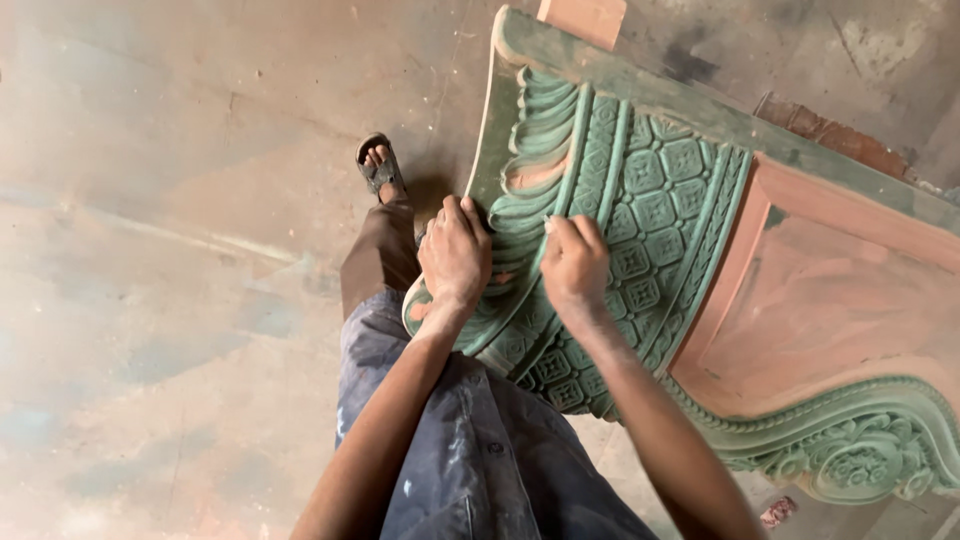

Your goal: The person carves a decorative pattern into a green-painted wooden panel using a small hand tool. They repeatedly scrape and refine the raised edges of the carved design along the panel's border.

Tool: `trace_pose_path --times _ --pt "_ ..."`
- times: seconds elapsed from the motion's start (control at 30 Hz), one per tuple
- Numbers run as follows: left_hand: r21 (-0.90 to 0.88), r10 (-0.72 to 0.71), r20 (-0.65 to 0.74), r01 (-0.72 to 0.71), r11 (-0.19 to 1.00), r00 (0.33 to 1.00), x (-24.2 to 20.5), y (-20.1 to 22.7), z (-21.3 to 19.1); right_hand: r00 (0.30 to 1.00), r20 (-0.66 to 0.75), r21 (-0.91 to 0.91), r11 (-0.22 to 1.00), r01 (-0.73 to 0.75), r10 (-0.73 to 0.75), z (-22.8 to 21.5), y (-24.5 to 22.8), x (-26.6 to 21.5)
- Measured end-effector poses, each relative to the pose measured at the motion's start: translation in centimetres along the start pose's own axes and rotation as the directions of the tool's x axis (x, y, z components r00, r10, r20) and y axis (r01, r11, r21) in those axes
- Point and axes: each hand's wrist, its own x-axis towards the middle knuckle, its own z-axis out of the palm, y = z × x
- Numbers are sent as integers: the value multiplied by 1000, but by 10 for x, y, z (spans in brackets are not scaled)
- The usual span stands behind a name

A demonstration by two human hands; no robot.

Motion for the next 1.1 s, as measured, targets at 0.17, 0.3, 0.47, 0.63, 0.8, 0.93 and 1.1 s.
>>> trace_pose_path --times 0.17,0.3,0.47,0.63,0.8,0.93,1.1 --pt "-151 -151 122 169 974 981 7 0 -10 994 80 58 995 -78 74 28 -47 -4" --pt "-205 -110 80 124 971 991 5 1 -14 986 69 130 979 -157 149 9 -19 1" --pt "-317 -31 39 42 947 999 2 -6 -17 995 -37 4 996 -87 87 40 -58 -3" --pt "-382 -2 32 14 924 999 0 -7 -19 980 33 125 972 -200 197 18 -39 -3" --pt "-470 -2 10 6 882 1000 2 -4 -25 977 58 84 975 -208 204 38 -63 -7" --pt "-551 17 -28 -30 834 999 -2 -8 -30 980 73 175 965 -198 188 36 -50 0" --pt "-550 36 -72 -70 832 997 -3 -11 -25 976 -52 72 975 -210 213 31 -52 -2"
